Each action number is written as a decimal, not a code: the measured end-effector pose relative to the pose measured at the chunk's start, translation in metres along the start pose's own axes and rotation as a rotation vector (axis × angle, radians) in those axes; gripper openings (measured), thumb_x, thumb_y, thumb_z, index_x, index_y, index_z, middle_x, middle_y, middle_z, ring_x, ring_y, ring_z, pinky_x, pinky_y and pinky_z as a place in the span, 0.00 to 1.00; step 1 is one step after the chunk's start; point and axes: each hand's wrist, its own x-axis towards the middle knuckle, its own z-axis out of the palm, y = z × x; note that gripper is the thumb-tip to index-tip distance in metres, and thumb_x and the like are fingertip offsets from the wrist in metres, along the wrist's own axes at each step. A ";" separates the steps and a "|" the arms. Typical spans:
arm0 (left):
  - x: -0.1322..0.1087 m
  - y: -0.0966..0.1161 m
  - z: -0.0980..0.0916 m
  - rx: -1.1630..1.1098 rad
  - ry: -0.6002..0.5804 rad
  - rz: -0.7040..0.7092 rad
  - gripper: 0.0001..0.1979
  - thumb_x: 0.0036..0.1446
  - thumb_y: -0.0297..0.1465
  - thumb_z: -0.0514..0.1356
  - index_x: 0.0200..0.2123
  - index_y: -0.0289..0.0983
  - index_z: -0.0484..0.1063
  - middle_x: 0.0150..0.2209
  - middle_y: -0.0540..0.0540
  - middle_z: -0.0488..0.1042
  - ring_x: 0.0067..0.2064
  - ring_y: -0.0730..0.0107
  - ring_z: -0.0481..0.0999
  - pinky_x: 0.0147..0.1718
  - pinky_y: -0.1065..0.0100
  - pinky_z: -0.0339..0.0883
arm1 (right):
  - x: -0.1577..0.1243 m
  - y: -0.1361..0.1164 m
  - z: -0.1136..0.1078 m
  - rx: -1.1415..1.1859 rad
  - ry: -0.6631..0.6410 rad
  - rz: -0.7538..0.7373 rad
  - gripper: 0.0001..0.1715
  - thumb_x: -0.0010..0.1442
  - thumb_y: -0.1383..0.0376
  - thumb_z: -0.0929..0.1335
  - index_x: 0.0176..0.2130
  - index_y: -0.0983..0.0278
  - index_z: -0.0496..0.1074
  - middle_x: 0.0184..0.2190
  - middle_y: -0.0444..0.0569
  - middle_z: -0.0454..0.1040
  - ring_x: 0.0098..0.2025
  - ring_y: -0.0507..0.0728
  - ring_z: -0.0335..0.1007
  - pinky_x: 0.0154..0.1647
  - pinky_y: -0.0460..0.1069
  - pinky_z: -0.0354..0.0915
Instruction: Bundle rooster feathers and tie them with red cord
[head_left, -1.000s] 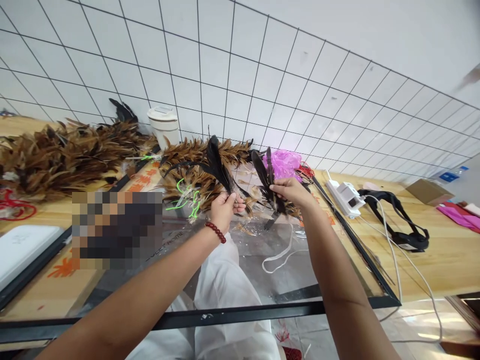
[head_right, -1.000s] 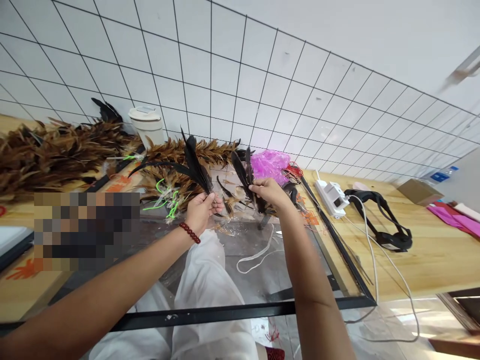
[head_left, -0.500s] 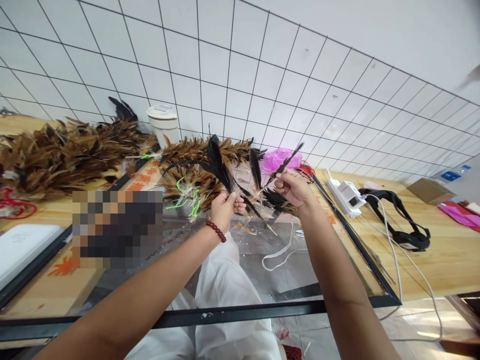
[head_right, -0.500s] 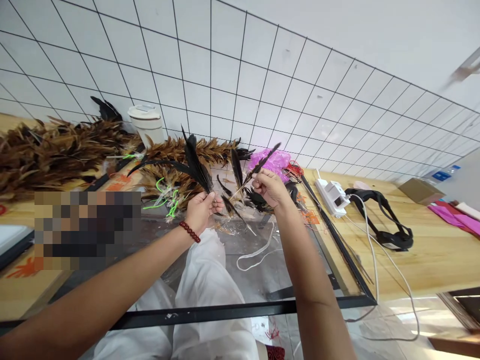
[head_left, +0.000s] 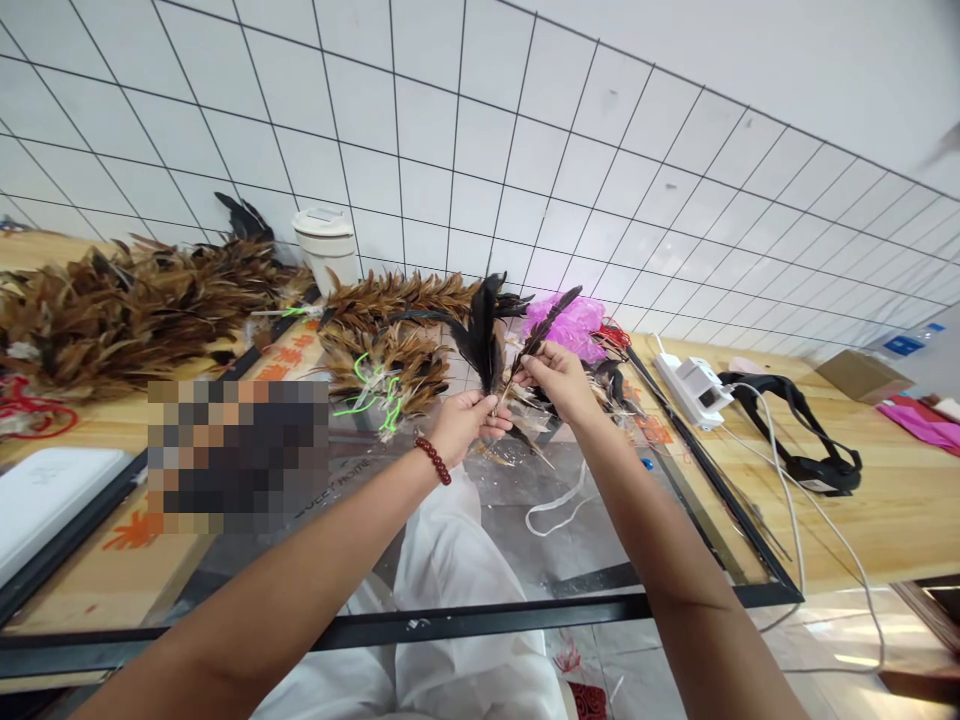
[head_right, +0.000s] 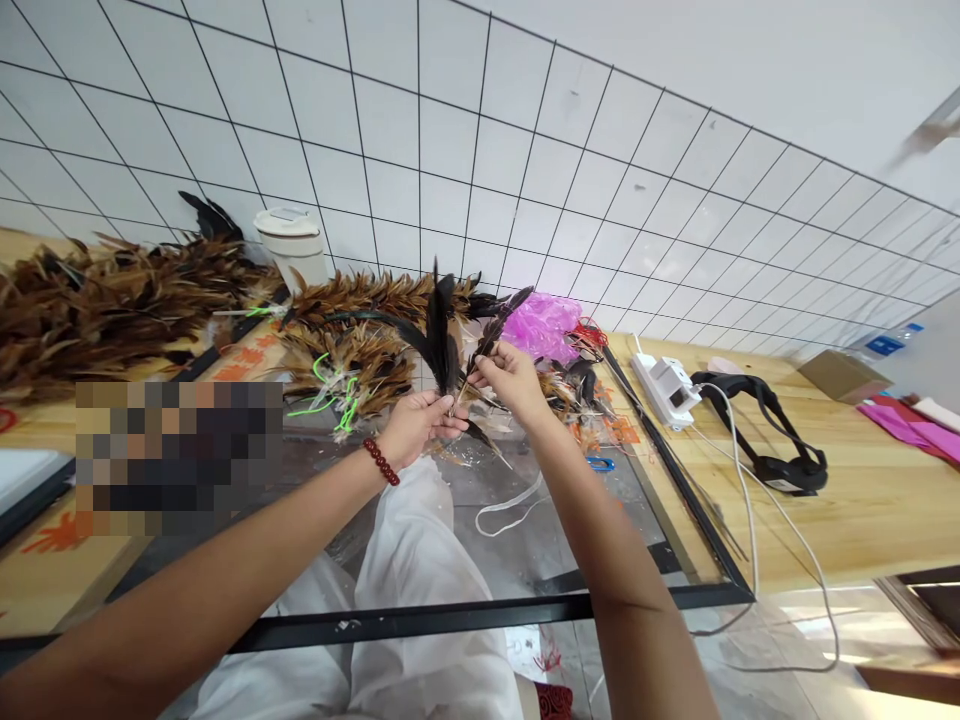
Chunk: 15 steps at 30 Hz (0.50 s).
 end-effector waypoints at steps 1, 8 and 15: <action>-0.001 0.000 0.001 0.015 -0.018 -0.004 0.07 0.55 0.27 0.62 0.27 0.30 0.70 0.26 0.41 0.77 0.24 0.70 0.78 0.22 0.74 0.71 | 0.000 0.001 0.001 -0.014 -0.017 -0.004 0.15 0.50 0.56 0.72 0.31 0.63 0.66 0.21 0.42 0.72 0.25 0.50 0.72 0.29 0.45 0.69; 0.001 0.000 0.000 0.002 0.021 0.051 0.07 0.54 0.27 0.63 0.25 0.30 0.70 0.21 0.48 0.73 0.21 0.76 0.74 0.21 0.75 0.70 | 0.006 0.014 -0.012 -0.594 0.058 -0.027 0.08 0.53 0.62 0.68 0.34 0.64 0.70 0.25 0.44 0.72 0.27 0.52 0.70 0.32 0.47 0.65; 0.004 0.001 -0.001 -0.089 0.128 0.112 0.06 0.53 0.28 0.63 0.29 0.30 0.71 0.21 0.49 0.73 0.22 0.75 0.75 0.22 0.75 0.69 | 0.005 0.031 -0.022 -1.131 -0.221 0.123 0.04 0.52 0.68 0.69 0.26 0.66 0.75 0.25 0.48 0.75 0.31 0.53 0.70 0.32 0.45 0.58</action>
